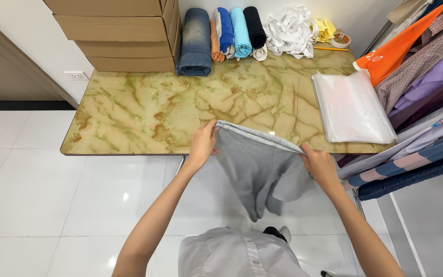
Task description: The person folds a gray sweatshirt, a pair of blue jeans, and a pink t-shirt on a marble-patterned table. Each item is smoothed, folded into a compact rectangle, and placed in a stack with other folded clothes.
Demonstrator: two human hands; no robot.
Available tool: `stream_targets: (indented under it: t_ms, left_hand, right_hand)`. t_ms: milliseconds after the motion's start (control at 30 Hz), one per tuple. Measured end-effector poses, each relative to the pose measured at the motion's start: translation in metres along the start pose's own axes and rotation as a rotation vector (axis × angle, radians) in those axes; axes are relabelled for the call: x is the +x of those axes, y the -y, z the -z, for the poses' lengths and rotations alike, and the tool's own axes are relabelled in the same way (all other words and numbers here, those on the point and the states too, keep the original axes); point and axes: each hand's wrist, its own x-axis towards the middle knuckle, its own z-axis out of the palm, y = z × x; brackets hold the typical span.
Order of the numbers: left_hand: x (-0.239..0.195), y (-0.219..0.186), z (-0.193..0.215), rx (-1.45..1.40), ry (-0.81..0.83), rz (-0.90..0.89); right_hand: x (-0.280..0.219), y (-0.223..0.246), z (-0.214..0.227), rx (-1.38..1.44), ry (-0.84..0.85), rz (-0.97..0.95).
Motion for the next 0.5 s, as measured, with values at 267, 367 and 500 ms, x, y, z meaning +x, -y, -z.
stream_targets:
  t_ms: [267,367,500]
  left_hand:
    - [0.007,0.027,-0.048,-0.941,0.016,0.132]
    - [0.015,0.029,-0.052,-0.795,-0.076,-0.044]
    - [0.020,0.027,-0.056,-0.395,-0.205,-0.331]
  right_hand:
    - [0.000,0.009,0.048,0.122,-0.010,-0.063]
    - [-0.001,-0.001,0.048,0.038,-0.037,-0.091]
    - [-0.007,-0.019,0.038,-0.049,-0.057,-0.176]
